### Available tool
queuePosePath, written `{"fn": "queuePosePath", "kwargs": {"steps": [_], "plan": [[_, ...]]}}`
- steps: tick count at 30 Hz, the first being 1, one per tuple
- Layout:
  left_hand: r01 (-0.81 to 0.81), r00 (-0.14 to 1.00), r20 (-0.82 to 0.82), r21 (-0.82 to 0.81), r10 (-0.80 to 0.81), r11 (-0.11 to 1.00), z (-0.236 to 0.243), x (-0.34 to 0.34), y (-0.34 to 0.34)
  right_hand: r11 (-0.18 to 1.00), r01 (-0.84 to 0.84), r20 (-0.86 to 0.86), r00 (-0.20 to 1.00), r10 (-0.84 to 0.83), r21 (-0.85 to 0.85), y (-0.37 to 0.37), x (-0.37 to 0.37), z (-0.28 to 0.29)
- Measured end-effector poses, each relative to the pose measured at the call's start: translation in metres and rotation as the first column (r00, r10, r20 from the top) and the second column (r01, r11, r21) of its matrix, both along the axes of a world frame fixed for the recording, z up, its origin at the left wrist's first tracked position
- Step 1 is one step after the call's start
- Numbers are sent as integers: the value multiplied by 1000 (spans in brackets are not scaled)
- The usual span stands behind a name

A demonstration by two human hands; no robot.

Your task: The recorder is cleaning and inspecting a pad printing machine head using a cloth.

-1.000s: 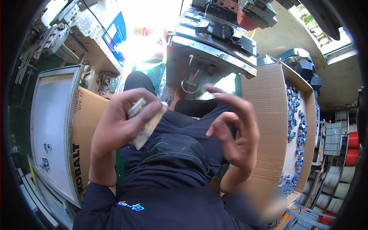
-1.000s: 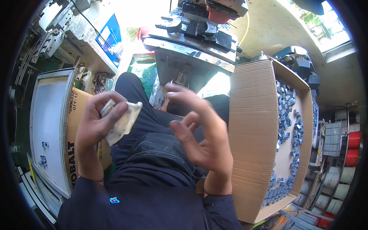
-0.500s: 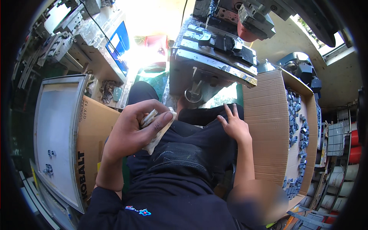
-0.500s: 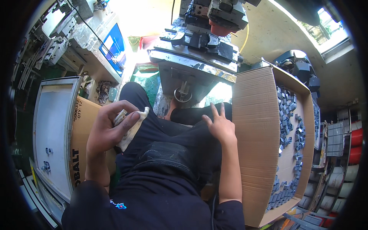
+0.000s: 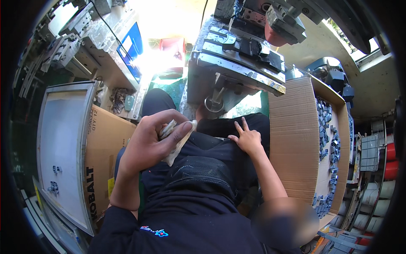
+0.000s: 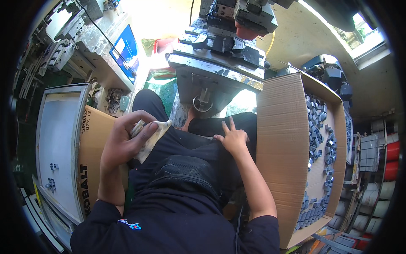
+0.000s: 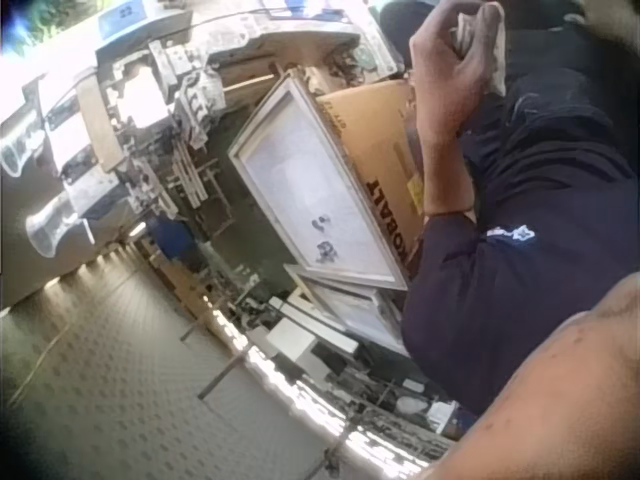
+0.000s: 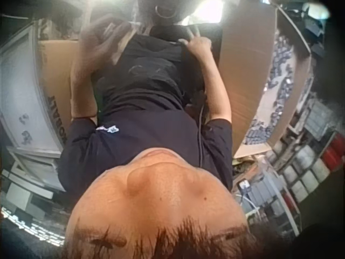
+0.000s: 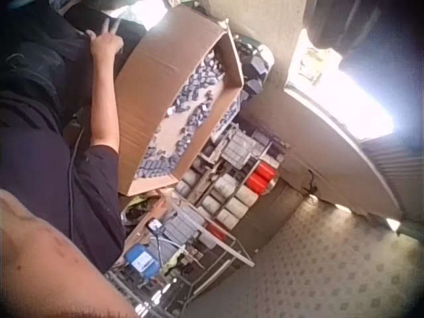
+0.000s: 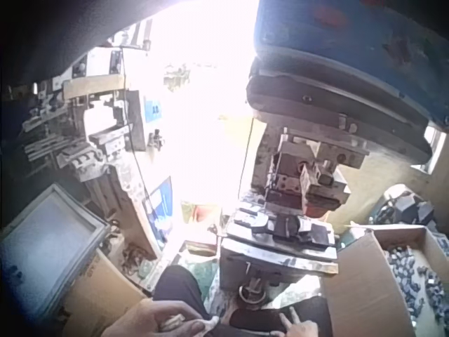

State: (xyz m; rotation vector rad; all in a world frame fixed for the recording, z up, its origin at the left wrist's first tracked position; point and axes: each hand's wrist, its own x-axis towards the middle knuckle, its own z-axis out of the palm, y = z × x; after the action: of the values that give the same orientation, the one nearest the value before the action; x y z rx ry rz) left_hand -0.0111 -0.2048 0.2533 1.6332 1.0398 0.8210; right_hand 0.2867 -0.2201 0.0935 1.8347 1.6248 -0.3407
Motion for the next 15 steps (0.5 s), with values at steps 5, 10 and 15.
{"fn": "queuePosePath", "kwargs": {"steps": [5, 10, 15], "plan": [[0, 1000, -21, 65, 1, 998, -4, -4, 0, 976, 34, -857, 485, 173, 216, -5, -16, 125], [-40, 999, 15, 35, 39, 999, -1, -18, -1, 529, 436, -682, 532, 501, 728, 18, 25, 208], [-32, 998, 56, -27, 33, 999, -2, -17, -3, 496, 520, -718, 516, 466, 695, 81, 31, 195]]}}
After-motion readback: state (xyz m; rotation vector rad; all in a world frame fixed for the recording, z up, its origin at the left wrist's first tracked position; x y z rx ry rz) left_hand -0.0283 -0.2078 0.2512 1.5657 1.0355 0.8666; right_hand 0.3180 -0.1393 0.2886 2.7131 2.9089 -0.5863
